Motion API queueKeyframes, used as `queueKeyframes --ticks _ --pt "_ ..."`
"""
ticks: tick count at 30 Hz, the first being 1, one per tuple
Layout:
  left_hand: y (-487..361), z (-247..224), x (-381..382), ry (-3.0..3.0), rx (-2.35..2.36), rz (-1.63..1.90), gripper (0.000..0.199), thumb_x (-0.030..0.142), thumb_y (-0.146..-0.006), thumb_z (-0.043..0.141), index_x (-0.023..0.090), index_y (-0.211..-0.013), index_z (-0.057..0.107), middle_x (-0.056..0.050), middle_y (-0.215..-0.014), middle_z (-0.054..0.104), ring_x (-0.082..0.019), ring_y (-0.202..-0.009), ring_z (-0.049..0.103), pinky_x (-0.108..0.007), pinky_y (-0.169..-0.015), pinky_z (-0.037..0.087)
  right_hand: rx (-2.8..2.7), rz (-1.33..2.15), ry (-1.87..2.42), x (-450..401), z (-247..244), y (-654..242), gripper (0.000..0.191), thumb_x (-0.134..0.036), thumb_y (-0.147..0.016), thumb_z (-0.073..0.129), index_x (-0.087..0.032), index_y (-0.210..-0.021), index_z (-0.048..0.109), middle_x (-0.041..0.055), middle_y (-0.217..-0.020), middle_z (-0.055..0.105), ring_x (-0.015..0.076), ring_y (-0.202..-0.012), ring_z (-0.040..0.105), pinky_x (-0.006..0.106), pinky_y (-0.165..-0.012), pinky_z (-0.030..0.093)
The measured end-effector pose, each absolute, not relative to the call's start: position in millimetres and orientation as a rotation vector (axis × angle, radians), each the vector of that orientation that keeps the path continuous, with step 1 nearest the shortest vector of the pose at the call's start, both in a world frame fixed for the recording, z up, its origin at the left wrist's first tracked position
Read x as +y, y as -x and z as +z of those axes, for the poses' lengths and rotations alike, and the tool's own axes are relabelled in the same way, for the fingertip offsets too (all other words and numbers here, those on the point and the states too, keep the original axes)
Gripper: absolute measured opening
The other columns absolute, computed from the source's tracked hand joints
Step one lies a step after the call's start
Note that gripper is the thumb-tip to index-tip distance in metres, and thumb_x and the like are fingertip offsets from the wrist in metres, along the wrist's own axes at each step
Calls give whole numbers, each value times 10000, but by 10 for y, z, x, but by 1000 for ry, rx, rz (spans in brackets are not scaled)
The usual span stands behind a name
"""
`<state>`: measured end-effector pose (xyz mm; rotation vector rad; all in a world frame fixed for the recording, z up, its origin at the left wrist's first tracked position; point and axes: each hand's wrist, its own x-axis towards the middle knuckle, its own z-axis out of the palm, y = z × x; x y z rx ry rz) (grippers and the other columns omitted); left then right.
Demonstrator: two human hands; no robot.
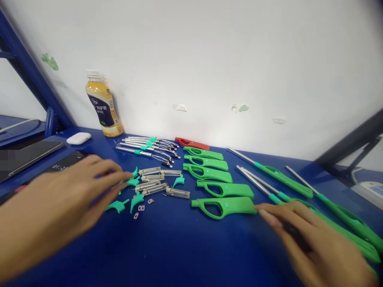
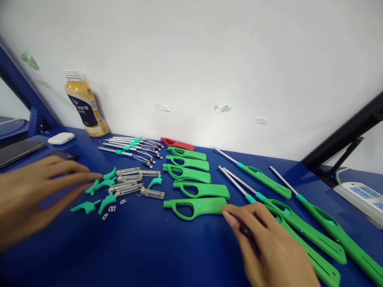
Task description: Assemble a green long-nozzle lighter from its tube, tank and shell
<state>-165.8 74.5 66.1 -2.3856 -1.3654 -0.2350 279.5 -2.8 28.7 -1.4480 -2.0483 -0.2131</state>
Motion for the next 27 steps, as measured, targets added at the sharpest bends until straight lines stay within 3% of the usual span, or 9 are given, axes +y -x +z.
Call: queueKeyframes --ticks 4,6,9,11,13,15,20,25,27 --pt "1899 877 1346 2428 -1449 -125 434 325 -1146 430 203 -1377 777 -102 -1390 744 -297 -1230 720 -460 -979 632 -2301 -315 1433 181 222 -2591 309 -388 -1191 445 -288 -1336 699 24 -1015 681 141 -668 785 232 -612 672" --pt "1898 835 1597 2443 -1470 -111 485 253 -1183 327 149 -1457 712 -109 -1397 733 -252 -1214 713 -446 -1049 597 -2367 -366 1442 225 174 -2584 371 -401 -1199 406 -257 -1397 684 44 -1037 679 160 -670 791 281 -624 693" --pt "1863 689 1882 2463 -1497 -108 493 280 -1216 279 129 -1458 680 -121 -1393 719 -267 -1206 724 -460 -1000 618 -2383 -375 1479 219 130 -2598 393 -421 -1196 408 -242 -1419 677 61 -1063 684 191 -732 814 324 -660 710" --pt "1856 592 2019 2491 -1483 -106 386 364 -1199 467 143 -1437 676 -116 -1375 719 -277 -1199 739 -480 -998 639 -2386 -343 1493 183 122 -2588 386 -446 -1195 408 -259 -1372 696 64 -1092 681 191 -733 811 331 -660 710" --pt "1865 515 2124 2529 -1451 -93 402 427 -1127 660 158 -1425 674 -106 -1379 713 -279 -1202 743 -493 -1032 642 -2393 -272 1488 143 126 -2560 381 -483 -1190 416 -279 -1328 707 70 -1146 685 187 -722 806 325 -632 702" --pt "1880 462 2199 2568 -1416 -70 433 440 -1089 726 169 -1423 672 -108 -1404 702 -280 -1213 737 -505 -1049 638 -2400 -169 1494 116 136 -2528 349 -507 -1174 469 -298 -1326 703 74 -1227 699 206 -789 827 331 -647 707" --pt "1885 415 2271 2625 -1377 -21 391 403 -1088 733 198 -1416 671 -115 -1403 705 -267 -1185 736 -488 -995 657 -2387 65 1545 91 186 -2509 239 -509 -1132 596 -365 -1293 699 -2 -1325 741 230 -1004 846 340 -793 727" --pt "1854 468 2220 2594 -1406 -5 366 430 -1089 727 157 -1331 706 -87 -1314 721 -244 -1109 750 -435 -947 665 -2322 203 1615 33 211 -2513 258 -545 -1128 606 -427 -1343 686 -44 -1335 740 187 -985 841 322 -891 713" --pt "1839 524 2167 2556 -1428 -13 308 378 -1154 606 153 -1332 721 -77 -1281 725 -227 -1083 750 -398 -909 660 -2327 192 1603 7 193 -2486 298 -532 -1144 571 -413 -1394 683 -20 -1361 721 178 -911 838 329 -871 716"
